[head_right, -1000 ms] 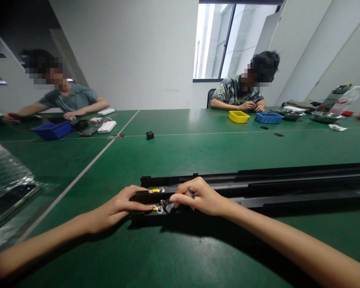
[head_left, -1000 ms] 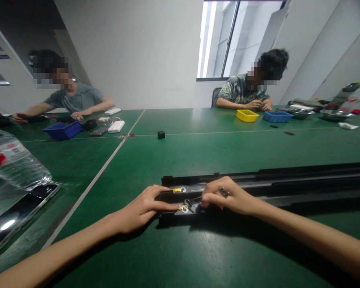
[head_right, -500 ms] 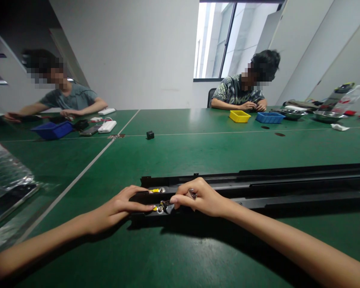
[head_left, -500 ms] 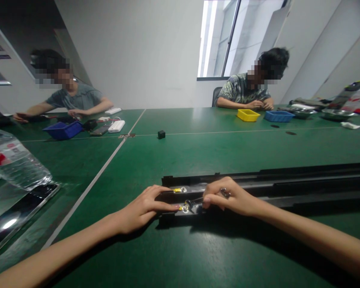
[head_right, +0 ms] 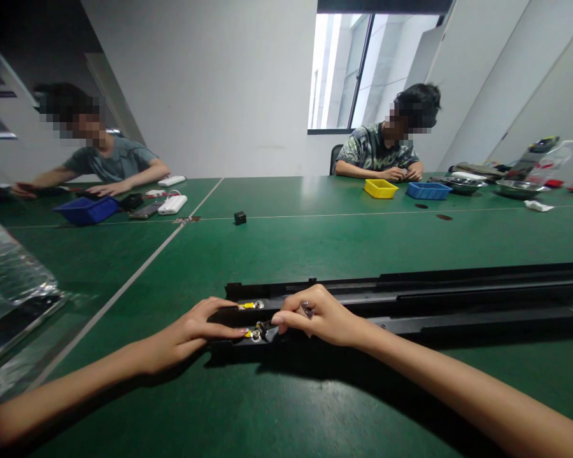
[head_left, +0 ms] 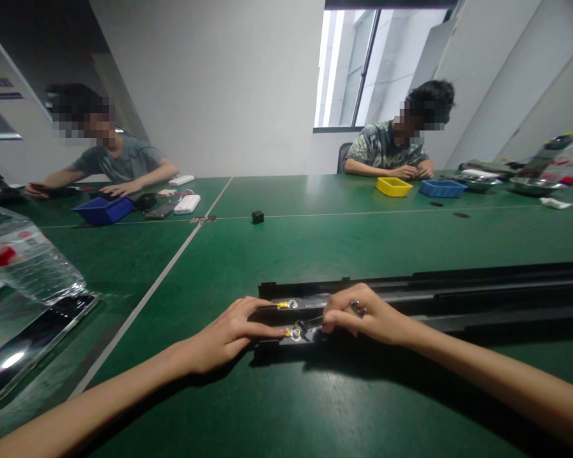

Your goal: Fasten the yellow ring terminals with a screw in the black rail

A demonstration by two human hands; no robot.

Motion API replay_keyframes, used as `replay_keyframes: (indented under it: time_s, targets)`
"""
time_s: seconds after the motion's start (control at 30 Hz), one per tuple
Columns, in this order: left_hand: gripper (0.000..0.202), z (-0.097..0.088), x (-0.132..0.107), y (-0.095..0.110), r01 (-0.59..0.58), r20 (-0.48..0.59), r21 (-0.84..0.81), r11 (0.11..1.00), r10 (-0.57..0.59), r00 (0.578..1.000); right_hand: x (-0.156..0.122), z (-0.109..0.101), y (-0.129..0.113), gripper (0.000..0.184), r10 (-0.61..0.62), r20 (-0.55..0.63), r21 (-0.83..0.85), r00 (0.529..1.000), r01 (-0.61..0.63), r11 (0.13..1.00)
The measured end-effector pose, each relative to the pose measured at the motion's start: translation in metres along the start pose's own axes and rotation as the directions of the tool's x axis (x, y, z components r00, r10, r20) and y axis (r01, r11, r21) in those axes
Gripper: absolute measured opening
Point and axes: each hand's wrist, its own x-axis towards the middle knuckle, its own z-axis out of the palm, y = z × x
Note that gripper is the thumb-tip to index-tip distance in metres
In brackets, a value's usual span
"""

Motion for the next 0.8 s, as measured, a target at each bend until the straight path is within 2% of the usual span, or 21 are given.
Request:
replay_keyframes:
  time_s: [0.33, 0.8]
  targets:
    - [0.044, -0.0014, 0.0006, 0.002, 0.012, 0.017, -0.005, 1.0, -0.012, 1.0, 0.0005, 0.0001, -0.0001, 0.04, -0.013, -0.033, -0.009, 0.999, 0.013, 1.0]
    - [0.042, 0.0, 0.0003, 0.0006, 0.0, 0.005, 0.014, 1.0, 0.0, 1.0, 0.0013, 0.0001, -0.0006, 0.038, -0.003, -0.016, -0.014, 1.0, 0.003, 1.0]
